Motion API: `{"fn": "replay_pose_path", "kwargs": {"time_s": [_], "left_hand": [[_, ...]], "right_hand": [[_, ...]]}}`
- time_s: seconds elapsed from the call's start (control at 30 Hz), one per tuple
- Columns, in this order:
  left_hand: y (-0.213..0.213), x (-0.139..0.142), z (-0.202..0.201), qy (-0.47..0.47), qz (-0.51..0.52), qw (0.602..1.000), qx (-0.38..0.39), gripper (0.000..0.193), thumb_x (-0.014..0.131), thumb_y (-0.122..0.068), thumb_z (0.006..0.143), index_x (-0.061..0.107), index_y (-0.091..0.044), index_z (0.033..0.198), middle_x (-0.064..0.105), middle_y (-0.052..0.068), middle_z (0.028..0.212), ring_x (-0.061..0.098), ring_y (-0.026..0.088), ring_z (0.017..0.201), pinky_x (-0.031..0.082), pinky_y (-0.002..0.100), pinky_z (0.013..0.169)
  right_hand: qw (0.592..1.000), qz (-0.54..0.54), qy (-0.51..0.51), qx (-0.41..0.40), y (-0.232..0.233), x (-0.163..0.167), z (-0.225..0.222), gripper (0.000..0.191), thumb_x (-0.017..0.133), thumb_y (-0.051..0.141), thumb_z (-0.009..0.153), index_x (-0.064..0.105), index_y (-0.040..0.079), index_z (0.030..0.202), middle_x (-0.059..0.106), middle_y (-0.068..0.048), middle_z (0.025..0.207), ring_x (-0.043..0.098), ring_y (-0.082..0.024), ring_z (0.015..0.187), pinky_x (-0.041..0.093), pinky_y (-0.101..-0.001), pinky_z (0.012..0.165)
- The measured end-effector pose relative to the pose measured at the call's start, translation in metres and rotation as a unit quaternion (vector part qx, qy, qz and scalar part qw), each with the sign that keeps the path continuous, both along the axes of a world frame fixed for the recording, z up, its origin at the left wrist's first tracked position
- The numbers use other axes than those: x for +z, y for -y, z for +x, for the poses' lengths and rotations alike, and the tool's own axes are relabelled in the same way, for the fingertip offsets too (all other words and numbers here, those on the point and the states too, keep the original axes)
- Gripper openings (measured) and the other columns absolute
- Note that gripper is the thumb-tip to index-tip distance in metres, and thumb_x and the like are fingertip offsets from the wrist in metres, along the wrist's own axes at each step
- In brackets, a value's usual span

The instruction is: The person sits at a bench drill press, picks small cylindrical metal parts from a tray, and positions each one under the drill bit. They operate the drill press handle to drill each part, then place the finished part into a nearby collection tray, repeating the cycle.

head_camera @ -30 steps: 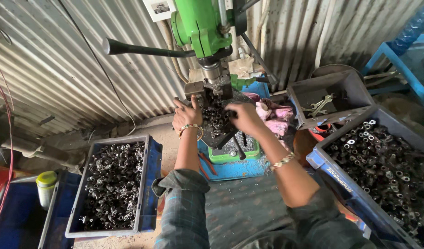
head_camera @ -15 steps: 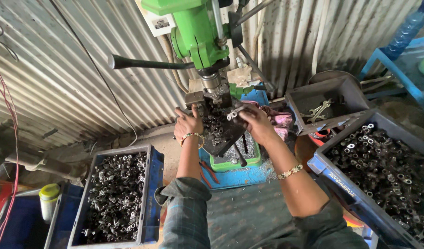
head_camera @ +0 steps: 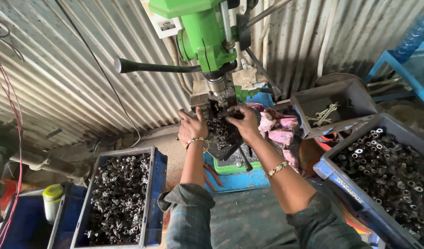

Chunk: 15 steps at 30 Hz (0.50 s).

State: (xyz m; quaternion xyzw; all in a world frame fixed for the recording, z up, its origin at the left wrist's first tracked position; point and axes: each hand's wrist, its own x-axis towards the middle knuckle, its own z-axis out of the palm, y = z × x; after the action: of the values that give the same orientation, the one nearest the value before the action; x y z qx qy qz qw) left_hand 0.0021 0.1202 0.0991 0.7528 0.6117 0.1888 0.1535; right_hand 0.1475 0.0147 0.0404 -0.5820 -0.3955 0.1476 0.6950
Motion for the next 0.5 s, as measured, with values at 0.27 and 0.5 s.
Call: {"fn": "replay_pose_path", "kwargs": {"time_s": [0.27,0.5], "left_hand": [[0.002,0.005,0.000,0.019,-0.023,1.000,0.004,0.096,0.030,-0.075,0.096,0.026,-0.002,0.158,0.064,0.030,0.127,0.065,0.044,0.113,0.052,0.052,0.095],[-0.019,0.013,-0.008,0.012,-0.037,0.999,-0.012,0.086,0.028,-0.068,0.098,0.023,-0.007,0.160,0.056,0.031,0.132,0.067,0.041,0.111,0.057,0.049,0.087]], "right_hand": [[0.988,-0.060,0.050,-0.135,-0.015,0.015,-0.005,0.039,0.093,0.022,0.074,0.069,0.007,0.101,0.078,-0.007,0.102,0.073,-0.018,0.096,0.053,-0.0318,0.091],[0.985,0.079,-0.039,-0.145,0.019,-0.028,0.033,0.045,0.091,0.020,0.077,0.068,0.003,0.110,0.072,-0.009,0.109,0.071,-0.021,0.097,0.058,-0.0345,0.088]]}}
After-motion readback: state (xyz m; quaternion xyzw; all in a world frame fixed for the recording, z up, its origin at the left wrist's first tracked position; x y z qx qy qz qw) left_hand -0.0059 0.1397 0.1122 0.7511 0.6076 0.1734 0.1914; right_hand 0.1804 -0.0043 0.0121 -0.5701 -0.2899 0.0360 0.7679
